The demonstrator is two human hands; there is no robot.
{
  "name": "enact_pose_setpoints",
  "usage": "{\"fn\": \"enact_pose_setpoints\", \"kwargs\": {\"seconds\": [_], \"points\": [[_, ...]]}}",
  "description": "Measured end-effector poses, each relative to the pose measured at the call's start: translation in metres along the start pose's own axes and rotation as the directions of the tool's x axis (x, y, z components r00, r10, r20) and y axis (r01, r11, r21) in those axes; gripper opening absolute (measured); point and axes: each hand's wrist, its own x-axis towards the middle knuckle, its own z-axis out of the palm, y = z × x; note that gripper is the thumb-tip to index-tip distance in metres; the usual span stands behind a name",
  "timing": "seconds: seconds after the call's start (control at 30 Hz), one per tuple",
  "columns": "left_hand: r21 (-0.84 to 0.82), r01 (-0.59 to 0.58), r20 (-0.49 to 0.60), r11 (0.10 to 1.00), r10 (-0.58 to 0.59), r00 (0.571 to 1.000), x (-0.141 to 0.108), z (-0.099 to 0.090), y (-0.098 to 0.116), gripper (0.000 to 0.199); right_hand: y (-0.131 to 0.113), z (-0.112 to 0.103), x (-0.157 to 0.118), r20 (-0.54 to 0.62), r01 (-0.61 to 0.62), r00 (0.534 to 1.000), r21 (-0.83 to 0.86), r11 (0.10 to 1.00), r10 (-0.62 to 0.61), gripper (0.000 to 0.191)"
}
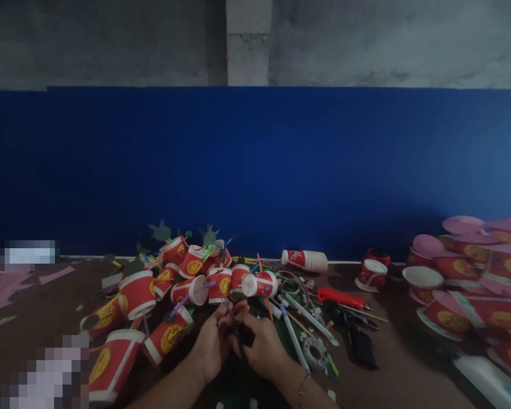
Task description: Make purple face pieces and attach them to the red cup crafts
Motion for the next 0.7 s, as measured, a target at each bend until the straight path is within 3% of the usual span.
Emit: {"fn": "enact_pose_setpoints", "kwargs": {"seconds": [0.3,0.4,0.53,0.63,0.7], "points": [[-0.03,0.017,0.128,0.999,-0.013,0.992,0.003,-0.004,-0.001,0.025,0.002,0.001,-0.001,0.022,0.007,1.0,-0.154,0.988,-0.004,0.011],[-0.011,0.001,0.13,1.0,0.001,0.992,0.003,-0.002,-0.002,0.025,0.001,0.003,0.002,-0.041,-0.025,0.999,-0.038,0.999,0.024,0.007],[0.029,-0.217,0.063,0.976,0.215,0.975,0.002,0.0,-0.005,0.011,-0.002,-0.001,0.007,-0.142,-0.16,0.97,0.236,0.959,0.197,0.021],[0.143,-0.326,0.134,0.934,0.308,0.942,0.0,0.0,-0.006,0.009,-0.003,-0.007,0.01,-0.211,-0.18,0.942,0.339,0.923,0.261,0.029],[0.203,-0.33,0.187,0.922,0.294,0.937,-0.003,0.001,-0.005,0.01,-0.003,-0.011,0.011,-0.245,-0.17,0.93,0.368,0.914,0.272,0.031]]}}
